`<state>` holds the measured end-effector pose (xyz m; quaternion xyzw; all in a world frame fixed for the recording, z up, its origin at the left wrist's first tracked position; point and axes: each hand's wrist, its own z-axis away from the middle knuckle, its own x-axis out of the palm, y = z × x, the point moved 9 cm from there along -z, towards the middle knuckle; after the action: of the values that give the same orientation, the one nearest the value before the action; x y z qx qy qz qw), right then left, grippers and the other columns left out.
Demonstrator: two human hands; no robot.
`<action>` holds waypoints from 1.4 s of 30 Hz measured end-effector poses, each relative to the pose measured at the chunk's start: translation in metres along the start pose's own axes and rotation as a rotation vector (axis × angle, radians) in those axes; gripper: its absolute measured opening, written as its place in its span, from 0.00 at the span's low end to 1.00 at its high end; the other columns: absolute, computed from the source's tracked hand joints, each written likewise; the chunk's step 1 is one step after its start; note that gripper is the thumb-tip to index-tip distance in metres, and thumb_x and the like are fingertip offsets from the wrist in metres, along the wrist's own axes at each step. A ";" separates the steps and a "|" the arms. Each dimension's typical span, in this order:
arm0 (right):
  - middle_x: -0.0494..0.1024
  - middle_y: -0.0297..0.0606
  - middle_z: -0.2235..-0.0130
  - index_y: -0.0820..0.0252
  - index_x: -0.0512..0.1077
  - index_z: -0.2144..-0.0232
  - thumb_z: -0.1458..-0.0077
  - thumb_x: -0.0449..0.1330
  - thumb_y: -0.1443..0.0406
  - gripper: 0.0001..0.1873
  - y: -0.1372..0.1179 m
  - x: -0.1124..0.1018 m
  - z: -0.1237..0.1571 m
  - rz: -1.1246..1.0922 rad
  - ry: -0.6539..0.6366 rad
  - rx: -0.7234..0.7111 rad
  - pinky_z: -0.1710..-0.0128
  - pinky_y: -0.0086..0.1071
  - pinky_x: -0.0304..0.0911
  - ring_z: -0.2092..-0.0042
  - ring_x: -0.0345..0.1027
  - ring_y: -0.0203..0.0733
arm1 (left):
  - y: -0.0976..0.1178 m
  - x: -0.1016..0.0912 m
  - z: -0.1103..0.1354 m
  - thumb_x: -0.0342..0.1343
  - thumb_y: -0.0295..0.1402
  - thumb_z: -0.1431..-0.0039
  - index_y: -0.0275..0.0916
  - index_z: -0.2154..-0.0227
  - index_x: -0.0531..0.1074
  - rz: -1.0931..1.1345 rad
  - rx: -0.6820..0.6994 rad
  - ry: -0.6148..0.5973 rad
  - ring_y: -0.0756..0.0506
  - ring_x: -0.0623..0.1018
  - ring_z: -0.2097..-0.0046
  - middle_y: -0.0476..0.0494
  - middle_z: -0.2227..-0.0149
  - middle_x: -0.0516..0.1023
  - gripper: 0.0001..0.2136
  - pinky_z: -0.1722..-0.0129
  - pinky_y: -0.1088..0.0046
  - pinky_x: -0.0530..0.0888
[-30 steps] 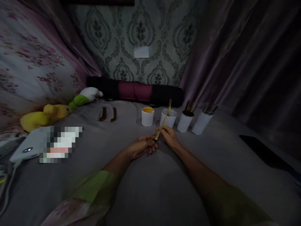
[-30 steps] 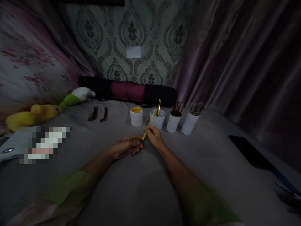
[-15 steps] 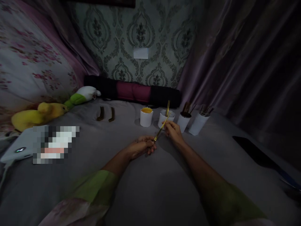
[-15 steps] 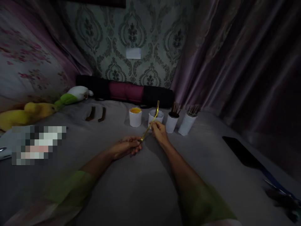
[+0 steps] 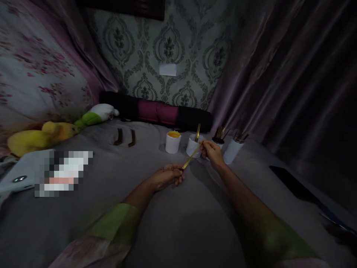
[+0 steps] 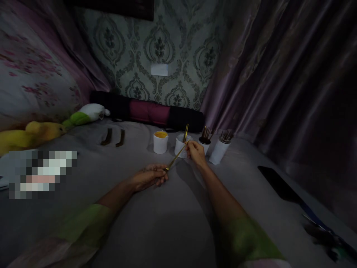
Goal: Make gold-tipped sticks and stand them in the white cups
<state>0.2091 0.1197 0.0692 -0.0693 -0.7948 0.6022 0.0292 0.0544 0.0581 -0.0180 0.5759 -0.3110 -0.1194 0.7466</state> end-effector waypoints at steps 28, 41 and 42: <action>0.68 0.34 0.80 0.63 0.65 0.78 0.52 0.56 0.57 0.14 -0.044 -0.028 -0.017 0.184 0.092 -0.039 0.89 0.22 0.49 0.85 0.52 0.25 | 0.002 -0.013 0.005 0.51 0.22 0.48 0.29 0.64 0.68 0.242 -0.088 0.088 0.54 0.71 0.75 0.41 0.72 0.73 0.08 0.75 0.81 0.66; 0.65 0.31 0.83 0.64 0.65 0.78 0.46 0.49 0.66 0.11 -0.108 -0.072 -0.054 0.390 0.298 -0.106 0.87 0.21 0.49 0.86 0.51 0.25 | 0.001 -0.033 0.002 0.48 0.19 0.48 0.26 0.68 0.69 0.558 -0.089 0.138 0.55 0.71 0.73 0.40 0.71 0.72 0.07 0.74 0.83 0.70; 0.66 0.31 0.82 0.64 0.65 0.77 0.46 0.49 0.65 0.12 -0.111 -0.077 -0.059 0.417 0.326 -0.118 0.87 0.21 0.49 0.86 0.52 0.25 | 0.001 -0.033 0.001 0.48 0.19 0.48 0.26 0.68 0.69 0.563 -0.086 0.133 0.55 0.71 0.73 0.40 0.71 0.72 0.07 0.74 0.83 0.70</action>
<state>0.2845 0.1350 0.1944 -0.3292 -0.7818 0.5288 0.0283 0.0279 0.0759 -0.0281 0.4415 -0.4037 0.1173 0.7927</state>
